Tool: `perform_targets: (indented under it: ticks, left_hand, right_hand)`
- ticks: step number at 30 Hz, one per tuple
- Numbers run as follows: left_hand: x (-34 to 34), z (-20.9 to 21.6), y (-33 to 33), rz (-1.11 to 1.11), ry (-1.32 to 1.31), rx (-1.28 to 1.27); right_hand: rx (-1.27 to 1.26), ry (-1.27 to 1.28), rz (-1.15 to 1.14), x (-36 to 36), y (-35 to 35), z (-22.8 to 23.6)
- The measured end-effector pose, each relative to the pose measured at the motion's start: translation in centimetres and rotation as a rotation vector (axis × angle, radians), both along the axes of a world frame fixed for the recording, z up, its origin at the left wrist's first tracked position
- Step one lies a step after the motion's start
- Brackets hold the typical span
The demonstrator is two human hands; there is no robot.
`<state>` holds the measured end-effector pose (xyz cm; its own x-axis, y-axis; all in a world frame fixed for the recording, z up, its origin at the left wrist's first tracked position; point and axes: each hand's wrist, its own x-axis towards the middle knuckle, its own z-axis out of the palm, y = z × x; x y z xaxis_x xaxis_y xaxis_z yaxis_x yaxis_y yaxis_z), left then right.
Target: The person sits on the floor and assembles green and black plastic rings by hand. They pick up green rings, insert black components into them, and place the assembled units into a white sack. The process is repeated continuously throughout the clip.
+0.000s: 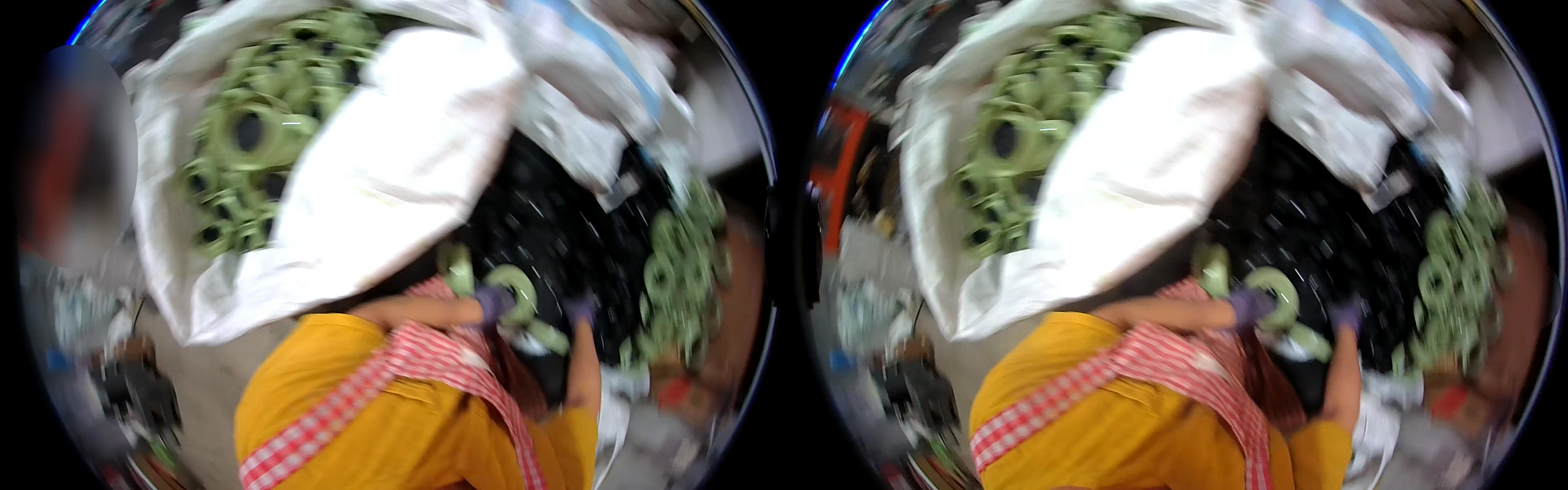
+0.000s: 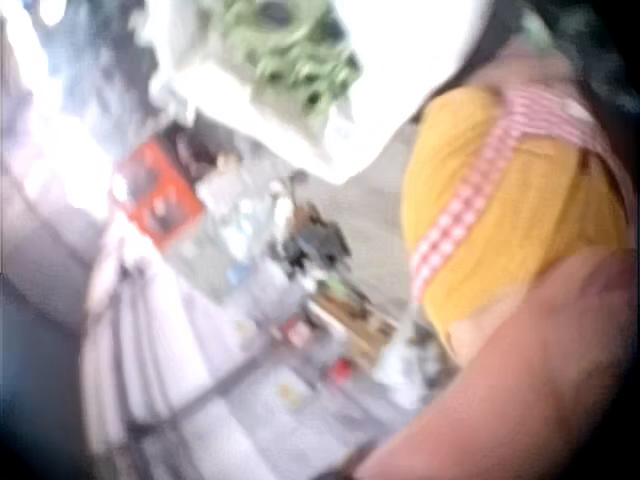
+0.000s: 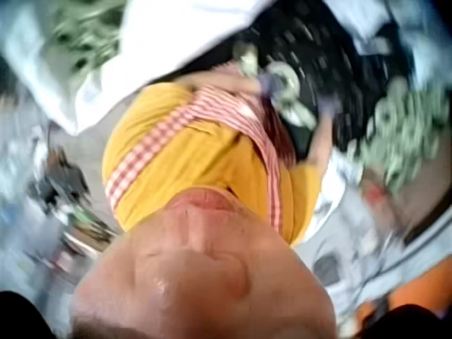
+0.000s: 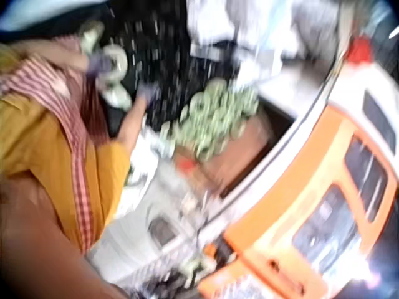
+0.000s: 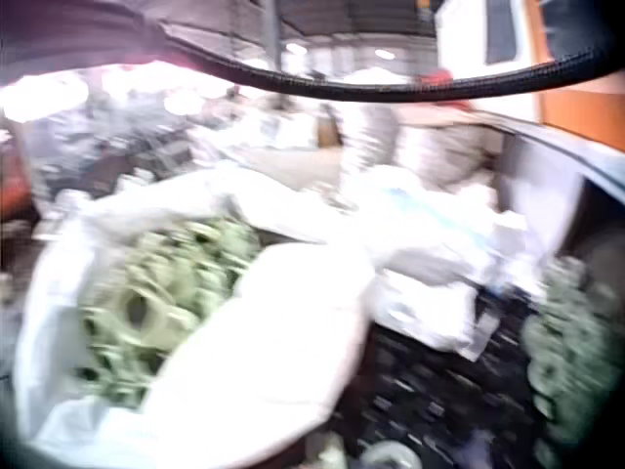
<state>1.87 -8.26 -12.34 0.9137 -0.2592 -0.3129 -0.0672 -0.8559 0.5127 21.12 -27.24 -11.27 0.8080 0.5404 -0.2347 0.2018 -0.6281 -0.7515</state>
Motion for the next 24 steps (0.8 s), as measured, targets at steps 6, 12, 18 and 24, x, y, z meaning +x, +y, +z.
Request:
perform_targets:
  ticks: [6,12,18,24]
  left_hand:
    - [-0.5,7.8,3.4,0.084,-0.184,0.039]
    - [0.1,13.6,5.3,0.782,-0.299,-0.914]
    - [-0.4,17.3,5.5,0.735,-0.138,-1.114]
    - [0.8,13.8,7.0,0.180,0.001,-0.246]
  right_hand:
    - [-0.299,-0.124,-0.371,1.3,2.6,4.0]
    - [0.439,-0.274,-0.249,-6.3,9.1,6.2]
    - [0.626,0.236,-0.020,-13.1,12.0,13.1]
    - [0.413,-0.649,0.753,-13.4,9.6,16.2]
